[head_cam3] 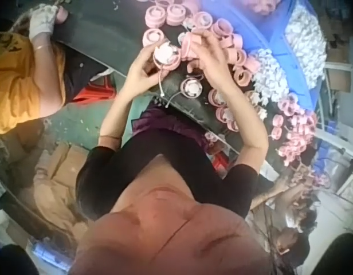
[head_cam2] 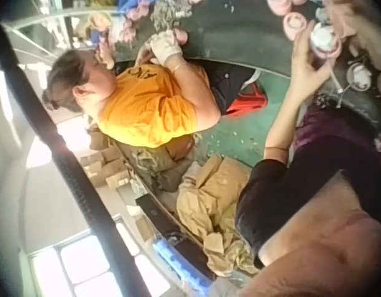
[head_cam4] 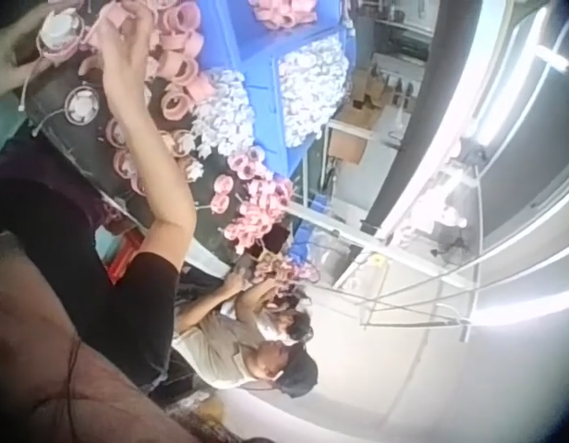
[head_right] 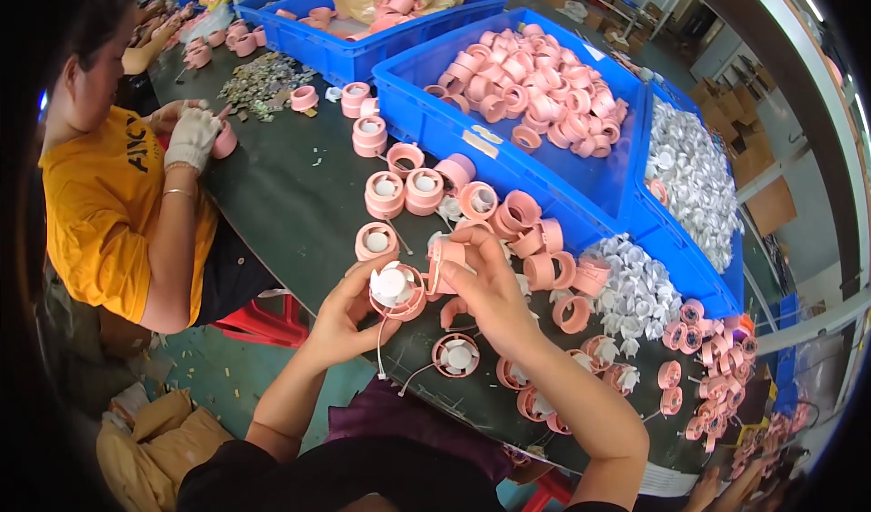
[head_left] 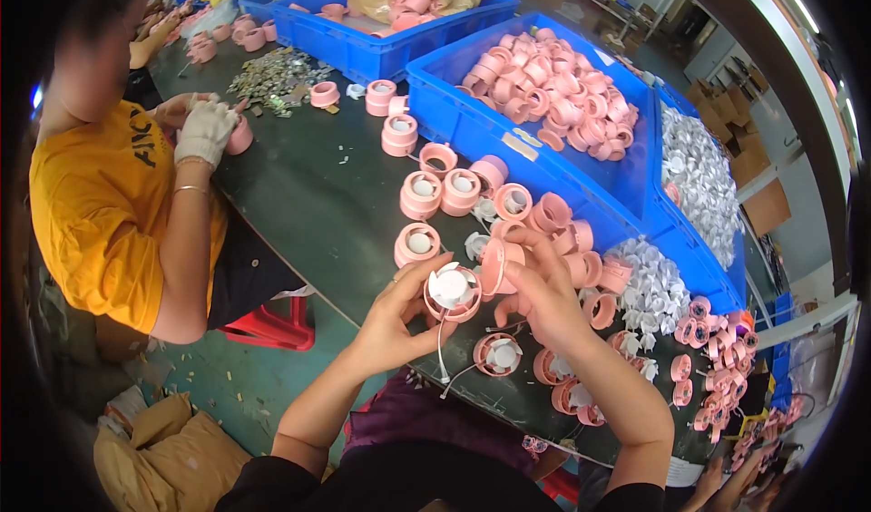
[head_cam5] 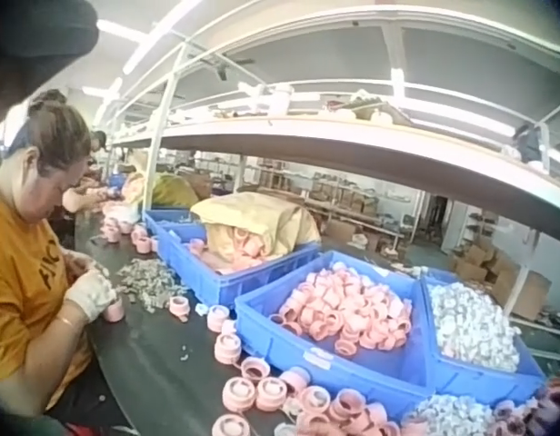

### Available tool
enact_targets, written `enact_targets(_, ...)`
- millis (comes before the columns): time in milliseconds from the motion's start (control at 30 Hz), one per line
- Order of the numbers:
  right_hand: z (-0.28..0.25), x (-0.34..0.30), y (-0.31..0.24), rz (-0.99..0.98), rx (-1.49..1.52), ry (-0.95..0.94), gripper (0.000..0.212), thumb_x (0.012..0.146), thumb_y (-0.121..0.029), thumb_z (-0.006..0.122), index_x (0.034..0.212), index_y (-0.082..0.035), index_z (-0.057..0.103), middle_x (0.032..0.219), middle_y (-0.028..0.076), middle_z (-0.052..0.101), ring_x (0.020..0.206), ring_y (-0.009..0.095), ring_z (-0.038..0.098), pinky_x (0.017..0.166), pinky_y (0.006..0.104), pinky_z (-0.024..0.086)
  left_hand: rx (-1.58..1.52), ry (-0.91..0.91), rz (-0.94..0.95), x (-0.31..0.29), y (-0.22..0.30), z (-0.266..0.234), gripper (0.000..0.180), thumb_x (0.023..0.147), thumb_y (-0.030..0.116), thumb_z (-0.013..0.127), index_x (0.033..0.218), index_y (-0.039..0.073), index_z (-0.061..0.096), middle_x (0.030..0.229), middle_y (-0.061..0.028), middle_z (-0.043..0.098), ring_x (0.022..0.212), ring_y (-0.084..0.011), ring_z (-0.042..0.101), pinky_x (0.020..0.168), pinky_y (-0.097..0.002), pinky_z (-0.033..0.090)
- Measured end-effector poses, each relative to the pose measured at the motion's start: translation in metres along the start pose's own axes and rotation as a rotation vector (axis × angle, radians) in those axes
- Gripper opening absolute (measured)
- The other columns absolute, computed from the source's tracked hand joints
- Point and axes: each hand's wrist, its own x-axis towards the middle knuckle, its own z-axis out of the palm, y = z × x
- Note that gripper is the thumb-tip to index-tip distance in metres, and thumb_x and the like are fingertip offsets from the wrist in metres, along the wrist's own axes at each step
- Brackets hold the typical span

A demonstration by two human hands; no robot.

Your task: Assembling small electronic components by fitting white inner parts into pink circular plastic housings.

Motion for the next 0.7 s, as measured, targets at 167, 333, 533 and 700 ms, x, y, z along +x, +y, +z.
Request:
enact_targets(167,0.023,0.005,-0.004,0.111,0.045,-0.15,0.031,0.096,-0.022,0.049,0.123,-0.008,0.041,0.103,0.006,0.054,0.078,0.015,0.059,0.053,0.0234,0.046,-0.27,0.21,0.171,0.005,0.002,0.009,0.071,0.088,0.025,0.052,0.143,0.001,0.014,0.135,-0.0153,0.034,0.125,-0.0234,0.038,0.104,-0.0379,0.03)
enact_targets(333,0.024,0.017,-0.003,0.193,0.213,-0.22,0.031,0.098,-0.029,0.045,0.12,-0.007,0.043,0.098,0.008,0.059,0.077,0.015,0.06,0.054,0.0241,0.044,-0.381,0.591,0.205,0.008,-0.006,0.012,0.063,0.074,0.046,0.059,0.118,0.008,0.032,0.109,-0.0088,0.049,0.102,-0.0193,0.052,0.089,-0.0329,0.043)
enact_targets(533,0.028,0.023,-0.01,0.083,0.159,-0.275,0.04,0.097,-0.027,0.046,0.129,-0.004,0.039,0.11,0.01,0.057,0.085,0.017,0.06,0.058,0.0254,0.044,-0.471,0.551,0.139,0.005,0.006,0.004,0.067,0.069,0.047,0.058,0.117,0.008,0.033,0.104,-0.0094,0.053,0.093,-0.0191,0.057,0.08,-0.0299,0.048)
enact_targets(700,0.028,0.022,-0.01,-0.044,0.088,-0.331,0.052,0.092,-0.017,0.055,0.136,0.001,0.033,0.118,0.014,0.055,0.096,0.019,0.059,0.07,0.0297,0.05,-0.542,0.408,0.097,-0.003,0.004,-0.001,0.064,0.075,0.045,0.059,0.117,0.007,0.031,0.111,-0.0123,0.048,0.103,-0.0213,0.054,0.089,-0.0337,0.044)
